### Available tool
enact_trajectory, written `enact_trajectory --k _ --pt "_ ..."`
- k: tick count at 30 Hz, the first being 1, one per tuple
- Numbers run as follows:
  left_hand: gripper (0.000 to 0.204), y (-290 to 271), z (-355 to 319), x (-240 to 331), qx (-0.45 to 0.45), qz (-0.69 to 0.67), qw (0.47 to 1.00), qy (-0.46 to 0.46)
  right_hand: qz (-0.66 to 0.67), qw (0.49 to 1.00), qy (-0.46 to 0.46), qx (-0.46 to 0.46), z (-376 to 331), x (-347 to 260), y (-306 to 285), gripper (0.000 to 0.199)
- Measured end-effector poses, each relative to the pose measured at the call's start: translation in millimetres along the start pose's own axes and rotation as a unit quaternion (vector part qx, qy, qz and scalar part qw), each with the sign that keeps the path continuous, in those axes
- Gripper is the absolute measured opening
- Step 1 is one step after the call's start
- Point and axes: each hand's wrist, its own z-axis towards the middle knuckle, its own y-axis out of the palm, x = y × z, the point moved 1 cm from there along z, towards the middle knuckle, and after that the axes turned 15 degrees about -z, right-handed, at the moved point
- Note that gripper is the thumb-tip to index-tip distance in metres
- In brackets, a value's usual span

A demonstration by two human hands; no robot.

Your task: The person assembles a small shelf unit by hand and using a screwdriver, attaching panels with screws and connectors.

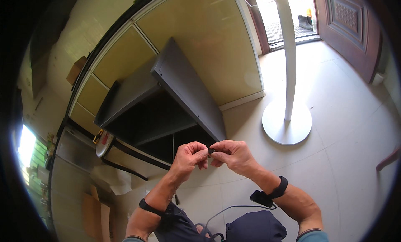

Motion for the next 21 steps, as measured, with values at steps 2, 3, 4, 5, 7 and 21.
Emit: enact_trajectory --k 2,3,4,5,7,21 --pt "0.012 -9 5 -5 0.011 -0.061 0.998 0.005 -0.019 0.999 -0.014 0.037 5 5 9 0.02" --pt "0.012 -14 8 -7 0.011 -0.067 0.998 0.005 -0.023 0.999 -0.01 0.035 9 6 13 0.02" --pt "0.013 -18 10 -8 0.011 -0.102 0.995 0.003 -0.053 0.997 -0.037 0.05 11 6 17 0.02" --pt "0.013 -23 12 -9 0.012 -0.136 0.991 0.0 -0.083 0.992 -0.064 0.064 14 6 21 0.02" --pt "0.013 -29 12 -8 0.019 -0.152 0.988 0.007 -0.134 0.985 -0.082 0.069 21 4 27 0.021" --pt "0.014 -40 14 -16 0.111 -0.209 0.971 0.016 -0.21 0.962 -0.1 0.141 48 16 55 0.019"
